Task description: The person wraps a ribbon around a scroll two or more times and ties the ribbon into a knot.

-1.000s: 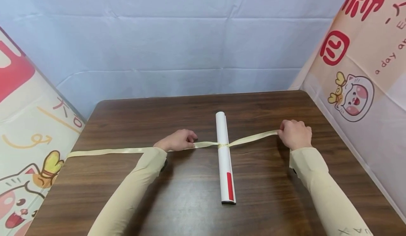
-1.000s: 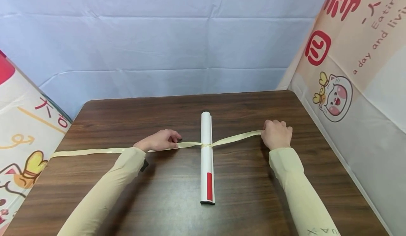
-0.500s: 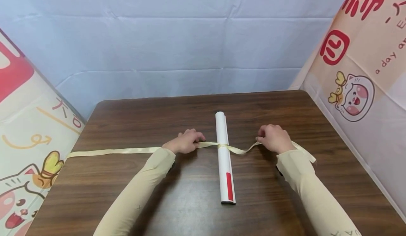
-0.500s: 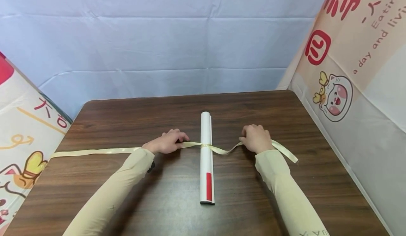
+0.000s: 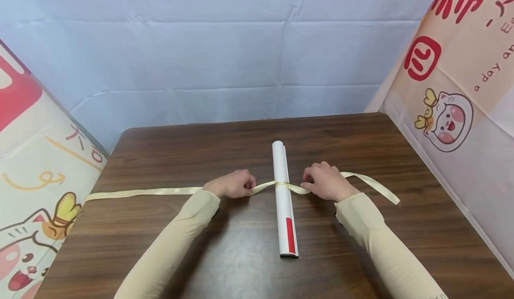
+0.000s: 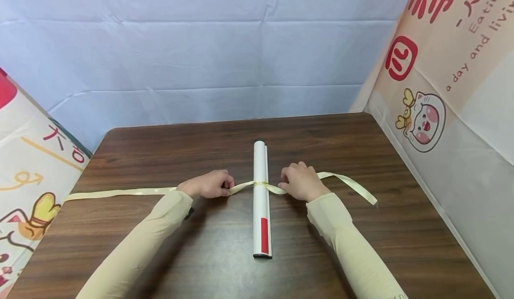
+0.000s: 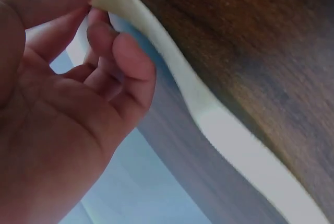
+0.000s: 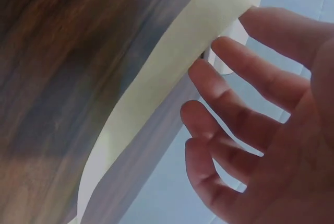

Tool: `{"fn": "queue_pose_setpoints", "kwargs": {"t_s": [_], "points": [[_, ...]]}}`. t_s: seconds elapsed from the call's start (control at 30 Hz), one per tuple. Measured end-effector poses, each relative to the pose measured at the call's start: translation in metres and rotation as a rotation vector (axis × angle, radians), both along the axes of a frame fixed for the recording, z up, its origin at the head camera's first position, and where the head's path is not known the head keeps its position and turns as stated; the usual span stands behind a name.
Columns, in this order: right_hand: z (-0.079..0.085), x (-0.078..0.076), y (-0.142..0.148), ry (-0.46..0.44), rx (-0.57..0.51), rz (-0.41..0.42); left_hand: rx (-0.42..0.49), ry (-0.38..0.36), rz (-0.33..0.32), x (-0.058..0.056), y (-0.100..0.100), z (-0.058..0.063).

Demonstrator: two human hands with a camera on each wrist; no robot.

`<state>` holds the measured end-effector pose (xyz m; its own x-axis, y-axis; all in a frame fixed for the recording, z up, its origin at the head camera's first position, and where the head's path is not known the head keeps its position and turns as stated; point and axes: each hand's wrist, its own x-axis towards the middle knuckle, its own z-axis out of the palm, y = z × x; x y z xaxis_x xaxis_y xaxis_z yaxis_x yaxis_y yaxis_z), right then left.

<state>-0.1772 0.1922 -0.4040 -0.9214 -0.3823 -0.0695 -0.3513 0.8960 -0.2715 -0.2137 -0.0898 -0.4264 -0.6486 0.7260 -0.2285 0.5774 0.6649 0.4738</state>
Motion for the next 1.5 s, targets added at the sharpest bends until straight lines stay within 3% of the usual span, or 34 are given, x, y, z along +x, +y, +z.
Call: {"fn": "queue_pose_setpoints", "kwargs": {"t_s": [0.23, 0.47, 0.6, 1.07, 1.3, 1.5], "points": [[0.005, 0.005, -0.006, 0.016, -0.023, 0.044, 0.024, 0.02, -0.058, 0.01, -0.003, 0.005], [0.003, 0.008, -0.01, 0.002, -0.022, 0.061, 0.115, 0.053, -0.142, 0.016, 0.003, 0.01], [0.001, 0.009, -0.011, -0.034, -0.021, 0.058, 0.183, 0.055, -0.15, 0.017, 0.008, 0.011], [0.0, 0.009, -0.01, -0.064, 0.013, 0.066, 0.475, 0.122, 0.019, 0.01, 0.035, 0.001], [-0.002, 0.008, -0.009, -0.064, 0.015, 0.065, 0.602, 0.052, 0.118, 0.007, 0.046, -0.006], [-0.006, 0.009, -0.009, -0.044, 0.019, 0.048, 0.607, 0.008, 0.215, 0.006, 0.05, -0.01]]}}
